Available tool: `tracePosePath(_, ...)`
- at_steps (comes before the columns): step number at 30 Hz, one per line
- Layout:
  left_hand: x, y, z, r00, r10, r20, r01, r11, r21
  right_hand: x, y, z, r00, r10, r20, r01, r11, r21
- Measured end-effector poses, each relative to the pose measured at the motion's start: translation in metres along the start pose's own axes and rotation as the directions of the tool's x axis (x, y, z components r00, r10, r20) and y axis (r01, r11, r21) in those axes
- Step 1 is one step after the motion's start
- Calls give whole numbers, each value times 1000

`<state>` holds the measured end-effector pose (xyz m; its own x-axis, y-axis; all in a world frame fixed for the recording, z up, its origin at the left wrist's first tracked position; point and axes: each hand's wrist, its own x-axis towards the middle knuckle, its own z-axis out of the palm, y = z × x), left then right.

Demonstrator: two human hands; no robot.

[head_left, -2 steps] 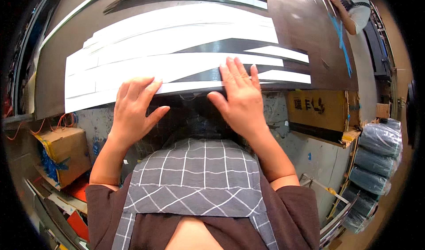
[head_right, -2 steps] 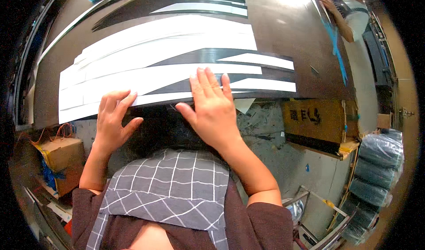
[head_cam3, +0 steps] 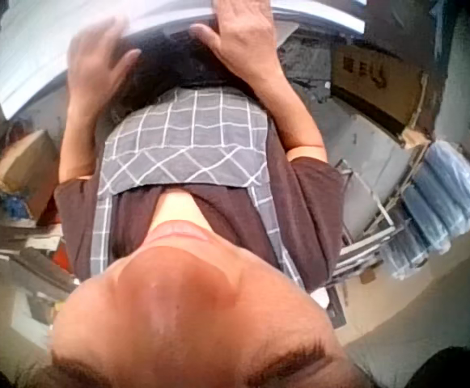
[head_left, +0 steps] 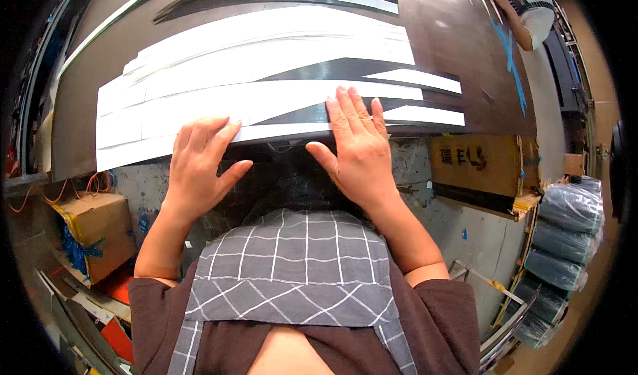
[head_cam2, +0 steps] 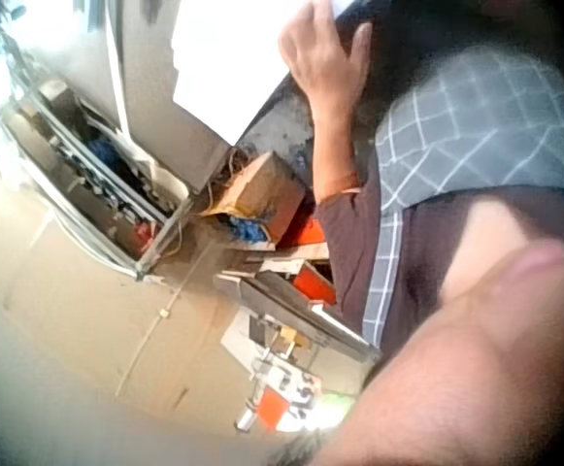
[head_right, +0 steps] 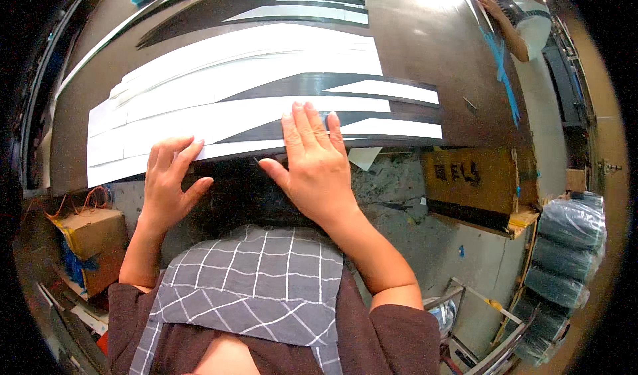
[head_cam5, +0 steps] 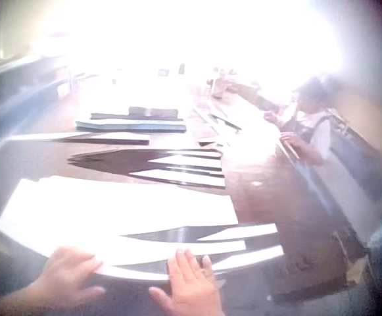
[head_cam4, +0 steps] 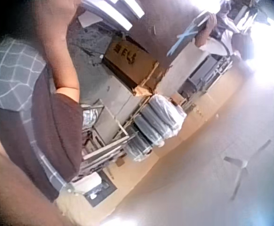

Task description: The person aligns and stacks multiple white paper strips on a workbench. They carefully position the strips to form a layered pattern, occasionally adjusting the alignment by hand. The person also handles blue tape and other paper pieces during the process.

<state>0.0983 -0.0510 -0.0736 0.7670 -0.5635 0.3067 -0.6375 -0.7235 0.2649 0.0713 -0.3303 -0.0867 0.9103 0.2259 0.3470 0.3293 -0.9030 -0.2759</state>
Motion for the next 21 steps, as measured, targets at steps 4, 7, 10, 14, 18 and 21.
tracePosePath(4,-2,1,-3,1000,-20,-21,20,1000,-11,6,5,-14,996,78,-41,-69,981,181)
tracePosePath(7,4,-2,-5,998,-52,-27,50,997,-57,7,44,-45,967,255,4,-247,934,259)
tracePosePath(10,19,-8,-9,995,-95,-34,89,985,-147,11,79,-76,979,202,35,-197,975,-106)
tracePosePath(14,42,-14,-20,996,-74,38,80,984,-161,27,103,-87,932,263,251,-269,963,-11)
tracePosePath(18,54,-11,-28,992,-57,114,70,991,-116,35,103,-93,939,186,290,-175,983,-64)
tracePosePath(21,56,-11,-28,986,-69,149,89,987,-132,39,102,-98,929,165,332,-144,986,-86)
